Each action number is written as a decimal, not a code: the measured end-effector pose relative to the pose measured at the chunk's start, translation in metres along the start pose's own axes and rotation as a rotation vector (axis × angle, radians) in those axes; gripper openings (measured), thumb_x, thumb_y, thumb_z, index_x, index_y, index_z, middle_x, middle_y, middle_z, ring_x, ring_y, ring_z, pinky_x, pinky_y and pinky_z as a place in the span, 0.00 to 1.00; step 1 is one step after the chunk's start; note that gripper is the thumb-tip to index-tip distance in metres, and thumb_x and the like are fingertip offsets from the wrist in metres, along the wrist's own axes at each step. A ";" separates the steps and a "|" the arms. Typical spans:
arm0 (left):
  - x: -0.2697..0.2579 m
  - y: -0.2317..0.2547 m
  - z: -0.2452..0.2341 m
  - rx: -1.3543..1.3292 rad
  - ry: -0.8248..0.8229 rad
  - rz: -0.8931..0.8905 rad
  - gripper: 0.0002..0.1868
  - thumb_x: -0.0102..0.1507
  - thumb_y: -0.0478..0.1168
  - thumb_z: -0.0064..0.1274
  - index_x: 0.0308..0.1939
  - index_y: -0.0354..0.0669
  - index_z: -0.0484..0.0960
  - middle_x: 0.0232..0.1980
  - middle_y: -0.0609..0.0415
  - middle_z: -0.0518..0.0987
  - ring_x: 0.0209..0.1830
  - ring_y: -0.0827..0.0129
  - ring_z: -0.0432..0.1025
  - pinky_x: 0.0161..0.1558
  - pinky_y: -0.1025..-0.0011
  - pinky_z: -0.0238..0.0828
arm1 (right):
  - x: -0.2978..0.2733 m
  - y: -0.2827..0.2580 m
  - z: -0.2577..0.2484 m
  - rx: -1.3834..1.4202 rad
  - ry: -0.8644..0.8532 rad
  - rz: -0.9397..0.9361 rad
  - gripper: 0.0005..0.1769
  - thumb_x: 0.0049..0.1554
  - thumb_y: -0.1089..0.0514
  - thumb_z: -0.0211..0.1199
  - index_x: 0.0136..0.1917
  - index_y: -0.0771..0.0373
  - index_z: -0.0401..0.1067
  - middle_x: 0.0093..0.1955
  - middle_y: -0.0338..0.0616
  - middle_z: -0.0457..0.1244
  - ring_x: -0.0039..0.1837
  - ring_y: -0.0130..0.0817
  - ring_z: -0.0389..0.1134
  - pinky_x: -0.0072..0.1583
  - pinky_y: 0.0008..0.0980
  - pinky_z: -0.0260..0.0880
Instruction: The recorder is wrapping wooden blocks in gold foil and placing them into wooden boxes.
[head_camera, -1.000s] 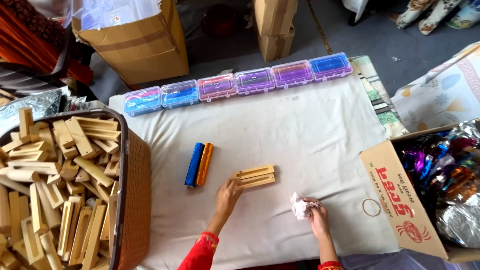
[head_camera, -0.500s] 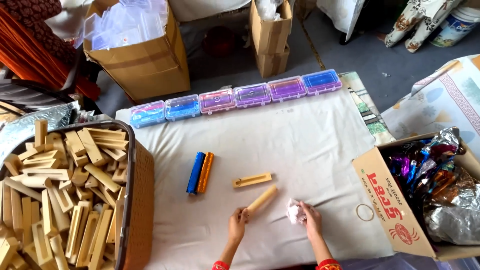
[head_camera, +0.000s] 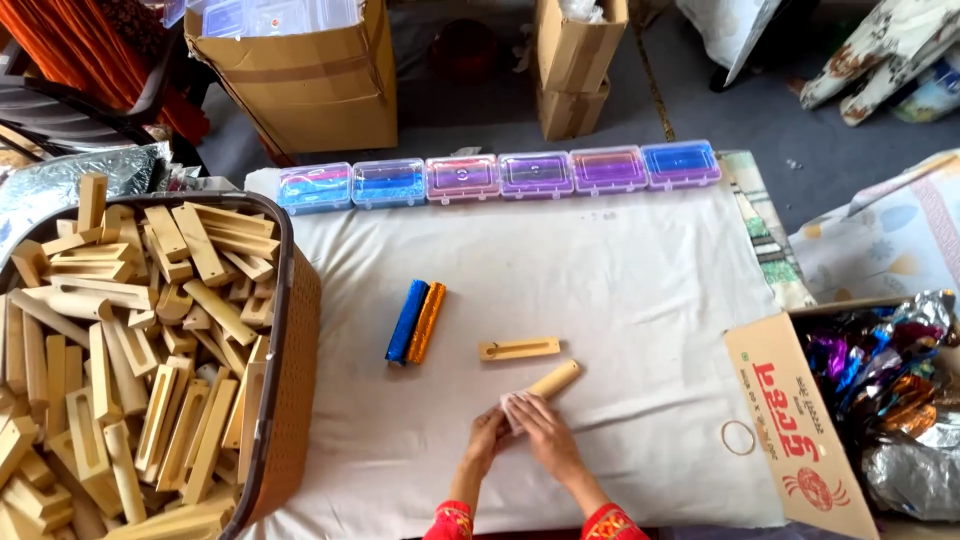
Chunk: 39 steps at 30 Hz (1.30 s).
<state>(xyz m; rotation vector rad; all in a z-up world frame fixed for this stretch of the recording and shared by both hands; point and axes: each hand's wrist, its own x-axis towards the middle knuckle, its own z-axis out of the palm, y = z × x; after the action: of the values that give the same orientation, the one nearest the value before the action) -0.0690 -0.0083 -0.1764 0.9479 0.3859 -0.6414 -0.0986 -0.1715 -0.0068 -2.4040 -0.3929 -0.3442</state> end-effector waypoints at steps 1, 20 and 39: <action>-0.009 0.020 0.014 -0.020 0.067 -0.080 0.20 0.68 0.49 0.53 0.57 0.40 0.83 0.42 0.59 0.82 0.38 0.74 0.75 0.42 0.71 0.78 | 0.008 0.009 -0.002 -0.051 0.007 0.026 0.31 0.53 0.71 0.56 0.70 0.59 0.69 0.71 0.44 0.64 0.73 0.46 0.63 0.70 0.45 0.64; -0.008 0.016 0.021 0.062 0.077 -0.170 0.22 0.65 0.44 0.57 0.63 0.44 0.81 0.48 0.55 0.83 0.45 0.72 0.78 0.49 0.70 0.80 | 0.007 0.045 0.008 -0.074 0.057 0.361 0.37 0.50 0.77 0.56 0.69 0.52 0.74 0.67 0.35 0.66 0.63 0.42 0.68 0.64 0.37 0.70; -0.045 0.040 0.039 0.121 0.076 -0.121 0.21 0.68 0.43 0.53 0.64 0.43 0.80 0.53 0.56 0.81 0.49 0.75 0.76 0.53 0.72 0.80 | -0.009 0.041 -0.005 -0.221 0.104 0.244 0.33 0.49 0.69 0.65 0.67 0.50 0.73 0.67 0.34 0.66 0.58 0.44 0.68 0.61 0.41 0.68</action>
<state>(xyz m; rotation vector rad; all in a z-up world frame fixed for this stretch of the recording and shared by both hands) -0.0749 -0.0094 -0.1047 1.0725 0.4789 -0.7470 -0.0930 -0.2066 -0.0299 -2.5996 -0.0133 -0.4180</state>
